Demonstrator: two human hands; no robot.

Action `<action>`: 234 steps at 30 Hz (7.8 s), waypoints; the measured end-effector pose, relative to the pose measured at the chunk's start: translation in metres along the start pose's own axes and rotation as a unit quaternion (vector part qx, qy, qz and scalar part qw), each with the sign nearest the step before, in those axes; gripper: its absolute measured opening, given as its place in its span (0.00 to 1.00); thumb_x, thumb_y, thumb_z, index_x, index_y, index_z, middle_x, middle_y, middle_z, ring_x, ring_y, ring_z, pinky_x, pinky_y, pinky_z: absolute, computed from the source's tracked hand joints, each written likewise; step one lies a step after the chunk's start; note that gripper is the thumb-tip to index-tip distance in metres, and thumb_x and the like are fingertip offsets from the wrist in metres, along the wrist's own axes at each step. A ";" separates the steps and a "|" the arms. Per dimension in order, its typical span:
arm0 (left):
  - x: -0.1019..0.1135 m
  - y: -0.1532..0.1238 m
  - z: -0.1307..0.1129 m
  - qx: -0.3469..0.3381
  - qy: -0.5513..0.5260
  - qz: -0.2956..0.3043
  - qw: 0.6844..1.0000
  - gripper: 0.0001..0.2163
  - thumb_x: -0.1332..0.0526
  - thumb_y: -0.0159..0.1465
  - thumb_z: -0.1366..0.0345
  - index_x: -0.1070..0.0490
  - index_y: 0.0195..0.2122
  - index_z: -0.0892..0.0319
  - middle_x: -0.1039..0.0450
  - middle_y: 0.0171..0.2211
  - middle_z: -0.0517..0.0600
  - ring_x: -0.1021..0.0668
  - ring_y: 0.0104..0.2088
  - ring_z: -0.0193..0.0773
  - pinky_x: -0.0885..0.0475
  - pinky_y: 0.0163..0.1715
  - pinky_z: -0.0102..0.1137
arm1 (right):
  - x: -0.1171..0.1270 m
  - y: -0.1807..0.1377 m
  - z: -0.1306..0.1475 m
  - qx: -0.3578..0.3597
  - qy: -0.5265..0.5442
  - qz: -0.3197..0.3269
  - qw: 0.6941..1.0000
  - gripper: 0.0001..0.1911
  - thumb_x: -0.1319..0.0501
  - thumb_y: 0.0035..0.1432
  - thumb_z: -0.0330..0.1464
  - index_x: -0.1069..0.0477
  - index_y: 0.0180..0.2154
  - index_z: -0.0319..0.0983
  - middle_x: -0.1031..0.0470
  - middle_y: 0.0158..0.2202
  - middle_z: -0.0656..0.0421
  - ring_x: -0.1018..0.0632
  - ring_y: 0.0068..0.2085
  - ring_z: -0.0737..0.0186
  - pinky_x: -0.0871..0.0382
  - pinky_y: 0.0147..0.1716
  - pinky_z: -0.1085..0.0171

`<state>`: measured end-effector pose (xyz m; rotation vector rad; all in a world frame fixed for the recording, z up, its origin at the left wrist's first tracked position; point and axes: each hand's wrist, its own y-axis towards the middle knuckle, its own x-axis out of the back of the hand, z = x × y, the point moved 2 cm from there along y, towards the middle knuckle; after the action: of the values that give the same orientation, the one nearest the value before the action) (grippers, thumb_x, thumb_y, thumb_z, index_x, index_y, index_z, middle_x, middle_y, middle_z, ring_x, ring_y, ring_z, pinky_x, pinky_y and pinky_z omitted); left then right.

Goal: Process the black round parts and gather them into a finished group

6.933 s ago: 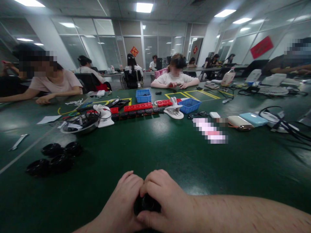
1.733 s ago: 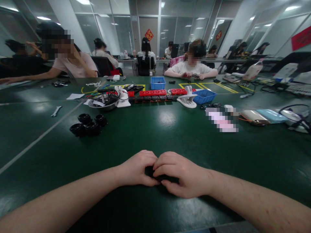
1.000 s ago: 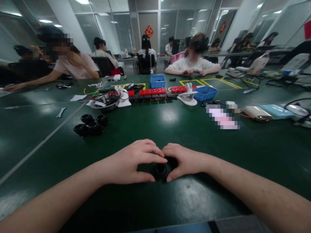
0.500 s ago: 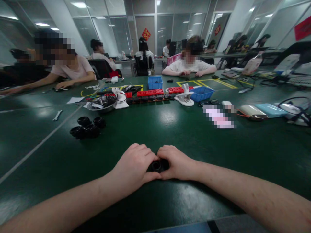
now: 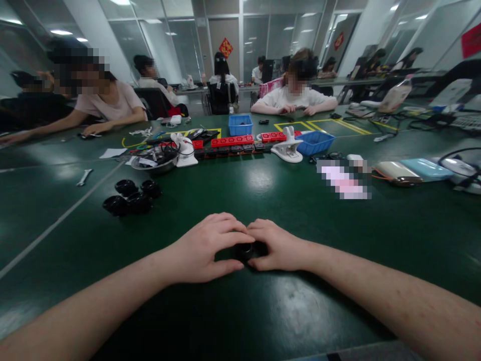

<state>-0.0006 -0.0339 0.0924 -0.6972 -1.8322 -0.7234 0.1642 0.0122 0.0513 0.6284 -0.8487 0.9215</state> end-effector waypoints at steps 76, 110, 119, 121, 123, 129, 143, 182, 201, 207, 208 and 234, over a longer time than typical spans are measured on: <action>-0.014 0.006 -0.021 0.107 0.112 -0.017 0.988 0.14 0.31 0.51 0.59 0.28 0.35 0.59 0.28 0.29 0.48 0.28 0.30 0.42 0.36 0.29 0.34 | -0.017 -0.002 0.013 -0.116 -0.050 -0.028 0.992 0.21 0.31 0.34 0.42 0.35 0.27 0.36 0.32 0.26 0.60 0.32 0.29 0.62 0.43 0.29 0.65; -0.023 0.006 -0.020 0.154 0.143 -0.081 0.974 0.18 0.30 0.47 0.53 0.32 0.25 0.63 0.31 0.24 0.48 0.29 0.28 0.43 0.35 0.30 0.37 | -0.017 -0.004 0.015 -0.158 -0.077 -0.035 0.984 0.22 0.32 0.38 0.44 0.36 0.27 0.36 0.33 0.25 0.59 0.32 0.28 0.62 0.46 0.28 0.65; 0.003 0.001 -0.004 0.003 -0.069 0.013 0.998 0.17 0.37 0.59 0.69 0.34 0.50 0.54 0.31 0.49 0.48 0.34 0.49 0.42 0.39 0.50 0.36 | 0.005 -0.006 0.006 -0.036 0.008 0.055 0.998 0.31 0.30 0.39 0.41 0.33 0.45 0.38 0.31 0.39 0.56 0.30 0.41 0.57 0.40 0.40 0.60; 0.006 0.001 -0.001 -0.013 -0.085 0.043 0.995 0.16 0.41 0.61 0.74 0.32 0.49 0.53 0.31 0.49 0.46 0.34 0.50 0.41 0.39 0.50 0.36 | 0.008 -0.005 0.005 -0.026 0.018 0.078 0.996 0.25 0.30 0.42 0.38 0.31 0.43 0.38 0.32 0.38 0.57 0.30 0.40 0.59 0.39 0.40 0.61; 0.006 0.003 0.000 -0.019 -0.090 0.060 0.994 0.16 0.42 0.61 0.75 0.31 0.49 0.53 0.30 0.49 0.46 0.34 0.49 0.41 0.39 0.49 0.35 | 0.009 -0.004 0.004 -0.017 0.024 0.084 0.996 0.20 0.31 0.44 0.35 0.29 0.41 0.39 0.31 0.37 0.58 0.30 0.40 0.60 0.40 0.39 0.62; 0.002 0.005 -0.001 0.004 -0.076 0.057 0.996 0.15 0.39 0.60 0.73 0.32 0.49 0.55 0.28 0.42 0.48 0.30 0.43 0.39 0.36 0.43 0.33 | 0.004 -0.002 0.003 -0.028 0.018 0.053 0.998 0.14 0.31 0.44 0.36 0.29 0.33 0.38 0.31 0.30 0.62 0.31 0.34 0.65 0.41 0.35 0.66; -0.018 0.003 -0.020 0.126 0.109 -0.077 0.983 0.12 0.31 0.51 0.64 0.28 0.34 0.62 0.28 0.30 0.49 0.28 0.32 0.43 0.34 0.33 0.38 | -0.017 -0.005 0.016 -0.174 -0.031 -0.060 0.983 0.16 0.32 0.38 0.37 0.35 0.27 0.36 0.34 0.25 0.61 0.34 0.29 0.64 0.46 0.29 0.65; -0.001 0.005 -0.012 0.068 -0.041 -0.012 0.997 0.18 0.37 0.56 0.65 0.34 0.49 0.53 0.32 0.44 0.51 0.30 0.45 0.45 0.33 0.44 0.39 | 0.004 -0.004 0.003 -0.017 0.000 0.042 0.999 0.21 0.34 0.45 0.42 0.31 0.40 0.39 0.28 0.31 0.62 0.29 0.31 0.65 0.41 0.33 0.66; -0.019 0.008 -0.017 0.163 0.085 -0.037 0.982 0.12 0.30 0.49 0.64 0.29 0.33 0.60 0.30 0.29 0.48 0.28 0.31 0.42 0.33 0.31 0.37 | -0.008 -0.004 0.007 -0.108 -0.065 -0.018 0.992 0.23 0.33 0.39 0.47 0.34 0.29 0.37 0.33 0.26 0.61 0.32 0.29 0.63 0.45 0.28 0.66; -0.022 0.011 -0.018 0.150 0.119 -0.047 0.980 0.11 0.31 0.50 0.64 0.30 0.30 0.61 0.30 0.27 0.49 0.28 0.29 0.42 0.33 0.29 0.37 | -0.009 -0.004 0.009 -0.111 -0.075 -0.025 0.991 0.21 0.34 0.40 0.46 0.33 0.29 0.37 0.32 0.26 0.60 0.31 0.30 0.62 0.44 0.29 0.65; -0.023 0.010 -0.018 0.151 0.112 -0.050 0.981 0.11 0.31 0.50 0.64 0.31 0.31 0.60 0.30 0.28 0.49 0.28 0.29 0.43 0.33 0.30 0.38 | -0.009 -0.004 0.009 -0.106 -0.074 -0.024 0.991 0.22 0.34 0.40 0.46 0.33 0.30 0.36 0.31 0.26 0.60 0.31 0.30 0.62 0.43 0.29 0.65; -0.015 0.008 -0.017 0.163 0.054 -0.031 0.985 0.10 0.31 0.51 0.64 0.29 0.31 0.61 0.29 0.28 0.48 0.28 0.30 0.42 0.35 0.34 0.38 | 0.000 -0.003 0.003 -0.047 -0.052 0.020 0.997 0.21 0.34 0.41 0.46 0.33 0.30 0.36 0.33 0.25 0.62 0.33 0.28 0.65 0.43 0.28 0.67</action>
<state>0.0201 -0.0434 0.0851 -0.3797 -1.8218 -0.4747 0.1658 0.0080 0.0526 0.5838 -0.9948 0.8851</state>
